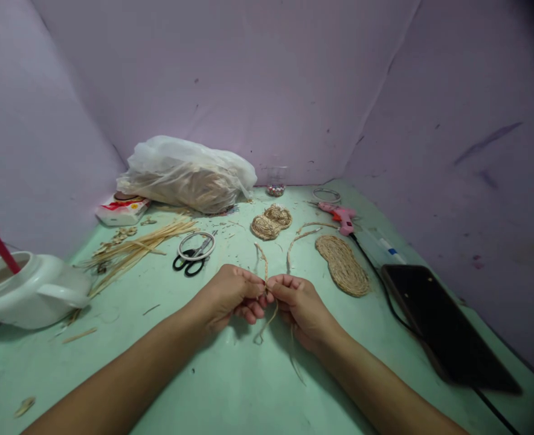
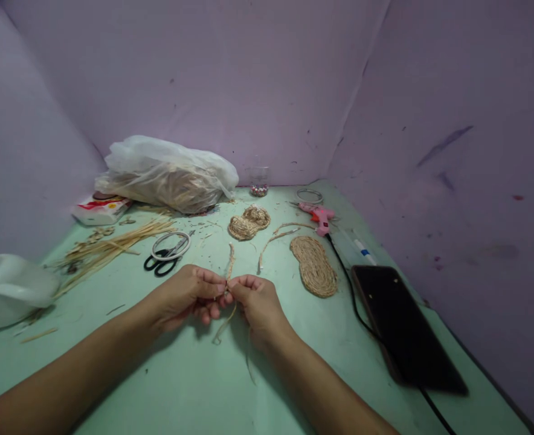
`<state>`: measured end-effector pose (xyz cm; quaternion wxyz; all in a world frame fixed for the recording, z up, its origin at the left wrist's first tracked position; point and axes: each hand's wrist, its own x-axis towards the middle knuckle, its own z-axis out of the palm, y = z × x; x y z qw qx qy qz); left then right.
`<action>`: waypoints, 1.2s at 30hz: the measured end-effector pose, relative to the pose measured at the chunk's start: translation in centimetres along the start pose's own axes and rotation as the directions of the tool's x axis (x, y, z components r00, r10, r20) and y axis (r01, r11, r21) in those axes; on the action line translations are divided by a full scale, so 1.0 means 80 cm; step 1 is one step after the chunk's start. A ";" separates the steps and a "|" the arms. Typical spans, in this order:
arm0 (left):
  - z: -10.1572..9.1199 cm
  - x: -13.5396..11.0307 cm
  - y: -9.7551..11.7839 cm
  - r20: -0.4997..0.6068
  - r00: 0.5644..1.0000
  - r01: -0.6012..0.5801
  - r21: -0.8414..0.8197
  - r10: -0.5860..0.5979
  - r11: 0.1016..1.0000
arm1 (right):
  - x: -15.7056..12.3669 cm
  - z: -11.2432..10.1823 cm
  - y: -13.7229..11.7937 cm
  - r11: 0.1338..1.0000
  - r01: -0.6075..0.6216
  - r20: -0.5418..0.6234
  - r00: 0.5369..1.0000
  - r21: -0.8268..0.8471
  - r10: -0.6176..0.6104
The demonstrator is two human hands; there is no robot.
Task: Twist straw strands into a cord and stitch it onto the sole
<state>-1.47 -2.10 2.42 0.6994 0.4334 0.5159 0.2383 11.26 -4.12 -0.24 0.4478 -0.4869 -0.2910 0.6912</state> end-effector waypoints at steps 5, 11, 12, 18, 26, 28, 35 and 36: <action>-0.015 0.007 -0.002 0.063 0.997 0.047 0.004 -0.047 0.999 | 0.000 -0.001 -0.002 0.999 -0.017 0.029 0.999 -0.044 0.018; -0.024 0.014 -0.005 0.103 0.994 0.028 0.033 -0.031 0.999 | -0.002 -0.006 -0.003 0.997 -0.076 0.108 0.991 0.026 0.073; -0.024 0.014 -0.005 0.096 0.995 0.010 0.040 -0.014 0.999 | -0.002 -0.006 -0.003 0.995 -0.090 0.111 0.990 0.042 0.085; -0.015 0.011 -0.008 0.006 0.995 -0.104 0.119 0.104 0.987 | -0.002 -0.004 -0.002 0.998 -0.057 0.028 0.998 -0.040 0.058; -0.004 0.008 -0.011 -0.065 0.967 -0.221 0.263 0.246 0.939 | 0.005 -0.007 0.006 0.908 0.238 -0.033 0.964 -0.345 -0.265; -0.002 0.011 -0.015 -0.102 0.965 -0.212 0.235 0.241 0.949 | 0.007 -0.010 0.006 0.882 0.251 -0.031 0.958 -0.399 -0.286; 0.000 0.021 -0.030 -0.232 0.925 -0.245 0.235 0.299 0.941 | 0.006 -0.018 -0.002 0.785 0.205 -0.030 0.961 -0.585 -0.273; 0.001 0.022 -0.031 -0.260 0.919 -0.239 0.227 0.295 0.944 | 0.004 -0.017 -0.003 0.780 0.192 -0.036 0.964 -0.596 -0.265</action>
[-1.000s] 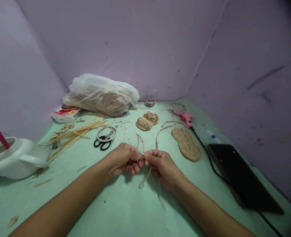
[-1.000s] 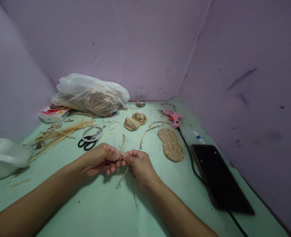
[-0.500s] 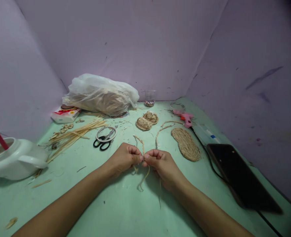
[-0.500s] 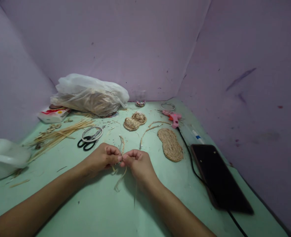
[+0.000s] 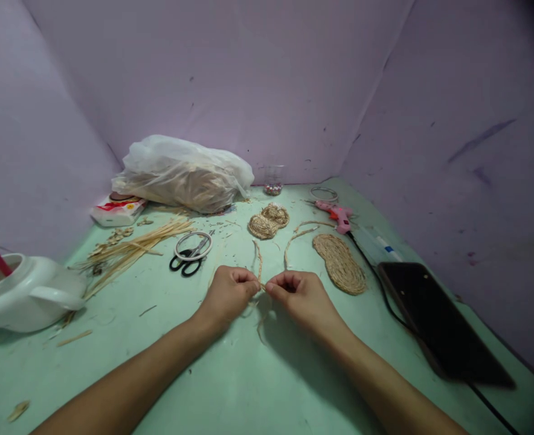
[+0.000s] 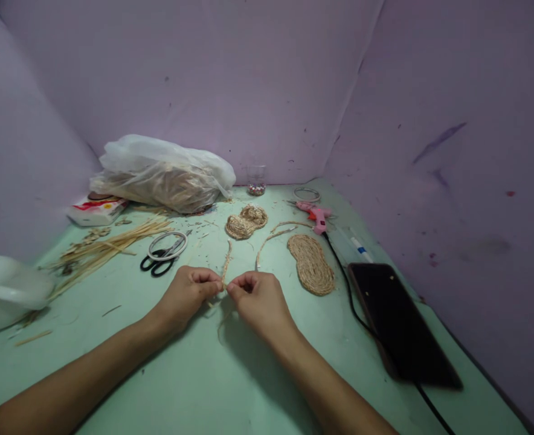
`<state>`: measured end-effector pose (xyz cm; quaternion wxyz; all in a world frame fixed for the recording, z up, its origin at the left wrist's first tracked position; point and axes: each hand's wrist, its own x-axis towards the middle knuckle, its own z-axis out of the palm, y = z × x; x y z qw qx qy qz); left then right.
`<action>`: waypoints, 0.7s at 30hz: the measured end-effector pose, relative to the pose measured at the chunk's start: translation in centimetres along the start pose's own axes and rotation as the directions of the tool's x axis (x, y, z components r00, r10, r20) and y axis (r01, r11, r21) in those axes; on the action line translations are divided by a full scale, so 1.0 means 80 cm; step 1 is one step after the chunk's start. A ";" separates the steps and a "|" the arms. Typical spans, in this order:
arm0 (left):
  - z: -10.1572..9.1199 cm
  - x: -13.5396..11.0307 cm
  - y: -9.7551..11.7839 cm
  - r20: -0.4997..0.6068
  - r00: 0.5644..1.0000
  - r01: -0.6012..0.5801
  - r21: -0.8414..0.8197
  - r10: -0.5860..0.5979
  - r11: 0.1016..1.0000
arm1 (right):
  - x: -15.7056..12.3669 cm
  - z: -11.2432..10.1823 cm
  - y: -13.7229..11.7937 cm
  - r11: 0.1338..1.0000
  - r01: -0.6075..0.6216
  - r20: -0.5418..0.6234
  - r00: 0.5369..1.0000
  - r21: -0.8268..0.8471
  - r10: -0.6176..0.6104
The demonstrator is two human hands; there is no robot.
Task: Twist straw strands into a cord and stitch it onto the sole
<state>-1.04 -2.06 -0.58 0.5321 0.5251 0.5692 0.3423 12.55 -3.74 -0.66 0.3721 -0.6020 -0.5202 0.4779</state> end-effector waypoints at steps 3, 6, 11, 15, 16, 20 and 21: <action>0.005 -0.001 0.002 -0.082 0.992 0.093 -0.080 -0.099 0.992 | -0.006 0.005 -0.001 0.999 0.015 -0.003 1.000 -0.032 -0.015; 0.009 -0.004 0.007 -0.099 0.970 0.200 -0.200 -0.223 0.959 | -0.014 0.013 0.003 0.981 0.144 -0.033 0.988 -0.129 -0.149; 0.011 -0.009 0.014 -0.053 0.960 0.245 -0.317 -0.275 0.916 | -0.021 0.021 0.009 0.779 0.483 0.053 0.861 -0.399 -0.506; 0.012 -0.008 0.013 -0.089 0.966 0.200 -0.334 -0.242 0.921 | -0.020 0.015 0.005 0.773 0.510 0.085 0.850 -0.376 -0.520; 0.012 -0.007 0.012 -0.095 0.968 0.189 -0.328 -0.232 0.926 | -0.019 0.012 0.003 0.806 0.477 0.068 0.871 -0.352 -0.486; 0.010 -0.003 0.005 -0.094 0.976 0.160 -0.309 -0.198 0.938 | -0.008 0.000 -0.004 0.964 0.251 -0.141 0.955 -0.089 -0.261; 0.010 -0.002 0.003 -0.085 0.977 0.161 -0.309 -0.195 0.938 | -0.005 -0.001 -0.005 0.982 0.186 -0.154 0.972 0.035 -0.179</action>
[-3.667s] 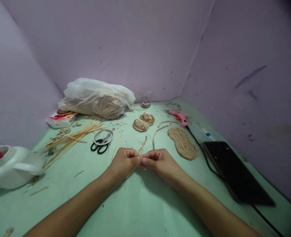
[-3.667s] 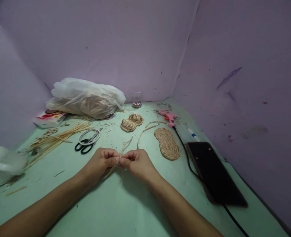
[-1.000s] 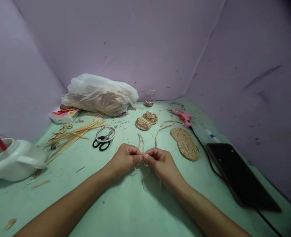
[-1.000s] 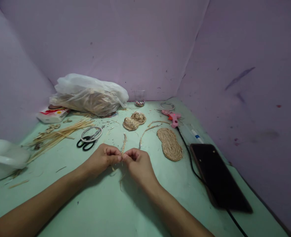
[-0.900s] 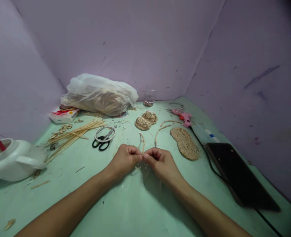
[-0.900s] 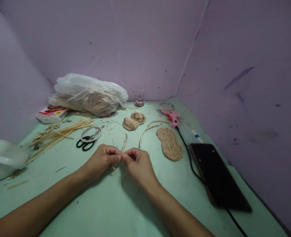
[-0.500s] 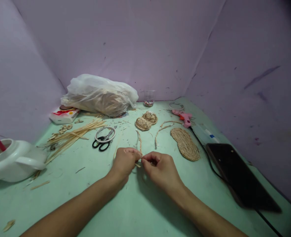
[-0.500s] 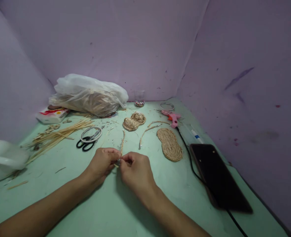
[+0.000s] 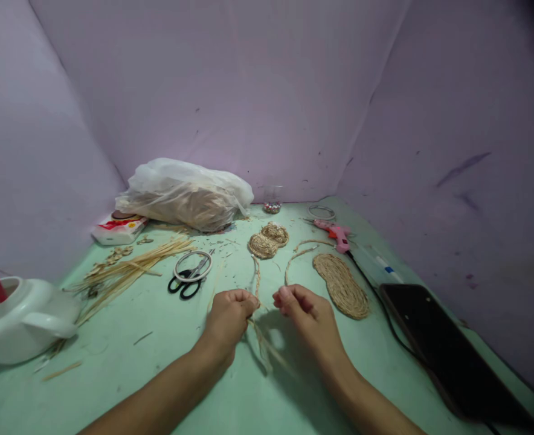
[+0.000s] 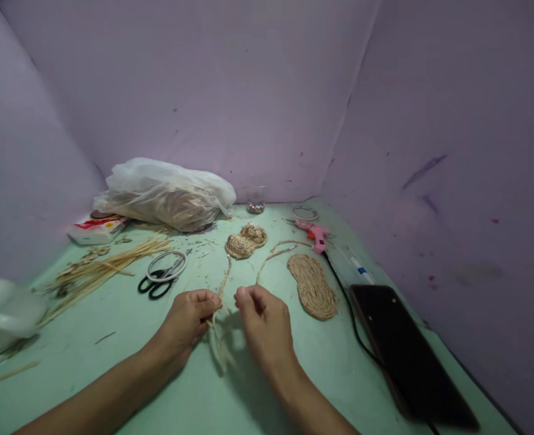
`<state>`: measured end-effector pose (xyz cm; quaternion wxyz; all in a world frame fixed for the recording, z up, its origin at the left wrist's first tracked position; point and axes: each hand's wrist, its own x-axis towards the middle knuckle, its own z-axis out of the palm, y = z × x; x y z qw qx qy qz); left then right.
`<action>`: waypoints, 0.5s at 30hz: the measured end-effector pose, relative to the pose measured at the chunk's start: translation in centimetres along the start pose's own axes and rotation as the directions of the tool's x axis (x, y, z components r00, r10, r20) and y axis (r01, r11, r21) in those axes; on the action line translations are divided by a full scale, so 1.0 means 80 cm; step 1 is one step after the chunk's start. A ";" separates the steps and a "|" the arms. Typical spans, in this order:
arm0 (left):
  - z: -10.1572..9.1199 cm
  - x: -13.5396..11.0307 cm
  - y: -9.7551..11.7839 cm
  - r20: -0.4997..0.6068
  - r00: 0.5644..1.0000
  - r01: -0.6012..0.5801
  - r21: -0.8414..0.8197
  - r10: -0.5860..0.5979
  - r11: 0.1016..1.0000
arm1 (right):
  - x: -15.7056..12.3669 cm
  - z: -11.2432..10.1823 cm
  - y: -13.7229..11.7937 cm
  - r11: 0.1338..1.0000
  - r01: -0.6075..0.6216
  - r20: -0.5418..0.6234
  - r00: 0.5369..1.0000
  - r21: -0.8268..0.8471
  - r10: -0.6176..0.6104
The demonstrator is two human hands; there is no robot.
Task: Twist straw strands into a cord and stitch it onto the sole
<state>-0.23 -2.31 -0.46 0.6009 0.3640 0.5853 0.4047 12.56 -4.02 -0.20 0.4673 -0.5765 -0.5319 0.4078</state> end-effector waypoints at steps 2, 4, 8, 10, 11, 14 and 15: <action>0.001 0.001 -0.003 0.040 0.999 -0.008 -0.016 0.009 1.000 | 0.005 0.001 0.001 0.948 -0.206 0.118 0.976 0.243 0.183; 0.002 0.000 -0.006 0.087 0.996 -0.010 -0.053 0.015 0.999 | 0.007 0.003 0.001 0.818 -0.427 0.342 0.890 0.386 0.302; 0.005 -0.003 -0.007 0.168 0.986 0.008 -0.087 0.007 0.996 | 0.007 0.002 -0.001 0.698 -0.587 0.526 0.778 0.411 0.344; 0.003 -0.003 -0.006 0.199 0.979 -0.034 -0.017 0.037 0.999 | 0.009 -0.002 -0.002 0.694 -0.601 0.516 0.771 0.397 0.373; 0.002 -0.003 -0.006 0.206 0.977 -0.059 0.026 0.053 0.998 | 0.010 -0.003 -0.003 0.699 -0.608 0.507 0.767 0.376 0.394; 0.000 -0.002 -0.004 0.208 0.974 -0.112 0.114 0.086 0.987 | 0.013 -0.005 -0.004 0.743 -0.605 0.467 0.765 0.286 0.443; -0.001 -0.002 -0.003 0.209 0.974 -0.119 0.130 0.091 0.984 | 0.013 -0.004 -0.004 0.765 -0.589 0.444 0.777 0.262 0.446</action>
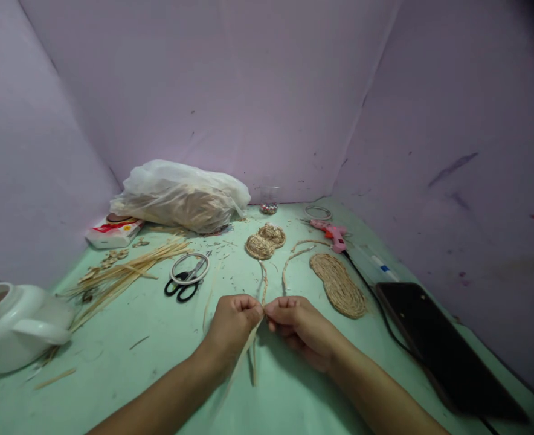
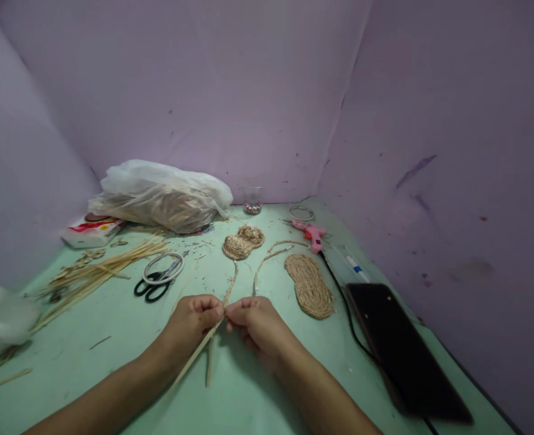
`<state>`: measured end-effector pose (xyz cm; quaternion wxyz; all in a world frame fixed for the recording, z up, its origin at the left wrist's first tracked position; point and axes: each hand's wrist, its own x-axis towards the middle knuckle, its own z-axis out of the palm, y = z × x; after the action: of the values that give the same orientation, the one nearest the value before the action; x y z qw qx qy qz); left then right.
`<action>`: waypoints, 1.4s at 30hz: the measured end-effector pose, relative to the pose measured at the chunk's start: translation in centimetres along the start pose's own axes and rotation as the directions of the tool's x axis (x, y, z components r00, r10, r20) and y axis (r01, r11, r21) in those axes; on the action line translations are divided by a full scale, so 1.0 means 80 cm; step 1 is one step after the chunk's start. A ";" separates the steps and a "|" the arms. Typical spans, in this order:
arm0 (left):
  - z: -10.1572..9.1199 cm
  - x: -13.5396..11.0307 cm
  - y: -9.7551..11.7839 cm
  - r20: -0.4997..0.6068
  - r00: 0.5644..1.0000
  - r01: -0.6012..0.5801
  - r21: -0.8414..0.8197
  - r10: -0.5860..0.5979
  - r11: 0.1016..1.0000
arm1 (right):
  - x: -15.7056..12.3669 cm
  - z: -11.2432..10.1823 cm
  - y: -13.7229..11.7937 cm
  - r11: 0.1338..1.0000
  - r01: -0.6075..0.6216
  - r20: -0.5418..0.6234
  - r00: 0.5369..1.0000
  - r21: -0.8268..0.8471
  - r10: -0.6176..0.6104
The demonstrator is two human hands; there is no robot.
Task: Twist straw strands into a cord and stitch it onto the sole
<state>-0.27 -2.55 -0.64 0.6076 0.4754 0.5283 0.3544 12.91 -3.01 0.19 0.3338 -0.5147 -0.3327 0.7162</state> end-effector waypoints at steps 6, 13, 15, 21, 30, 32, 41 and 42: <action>-0.001 0.005 0.003 -0.063 0.998 0.016 0.033 -0.014 0.999 | 0.004 0.005 0.004 0.988 0.090 -0.129 0.986 -0.122 -0.105; -0.002 0.004 0.005 -0.028 0.999 0.039 -0.001 -0.039 0.999 | 0.004 0.003 0.002 0.988 0.102 -0.117 0.986 -0.116 -0.116; -0.002 0.003 0.004 -0.014 0.999 0.035 -0.012 -0.035 0.999 | 0.006 0.001 0.003 0.989 0.084 -0.119 0.988 -0.122 -0.099; -0.003 0.004 -0.001 -0.003 1.000 0.022 -0.006 -0.022 1.000 | 0.005 -0.003 0.004 0.992 0.086 -0.077 0.993 -0.091 -0.093; -0.004 0.001 0.008 -0.003 1.000 0.001 0.012 0.000 1.000 | 0.005 -0.001 0.004 0.991 0.107 -0.081 0.990 -0.082 -0.114; -0.005 0.002 0.008 -0.004 1.000 -0.006 0.049 0.006 0.999 | 0.005 -0.001 0.006 0.990 0.110 -0.087 0.989 -0.091 -0.118; -0.012 0.011 -0.001 0.035 0.988 -0.153 0.284 0.149 0.947 | 0.007 -0.003 0.011 0.988 0.038 -0.051 0.998 -0.153 -0.046; -0.012 0.011 -0.002 0.046 0.985 -0.172 0.305 0.166 0.937 | 0.007 -0.002 0.010 0.985 0.037 -0.059 0.997 -0.168 -0.047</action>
<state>-1.05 -1.57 -1.07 0.4984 0.6113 0.5286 0.3139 12.85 -2.99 -0.83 0.3149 -0.5558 -0.3916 0.6623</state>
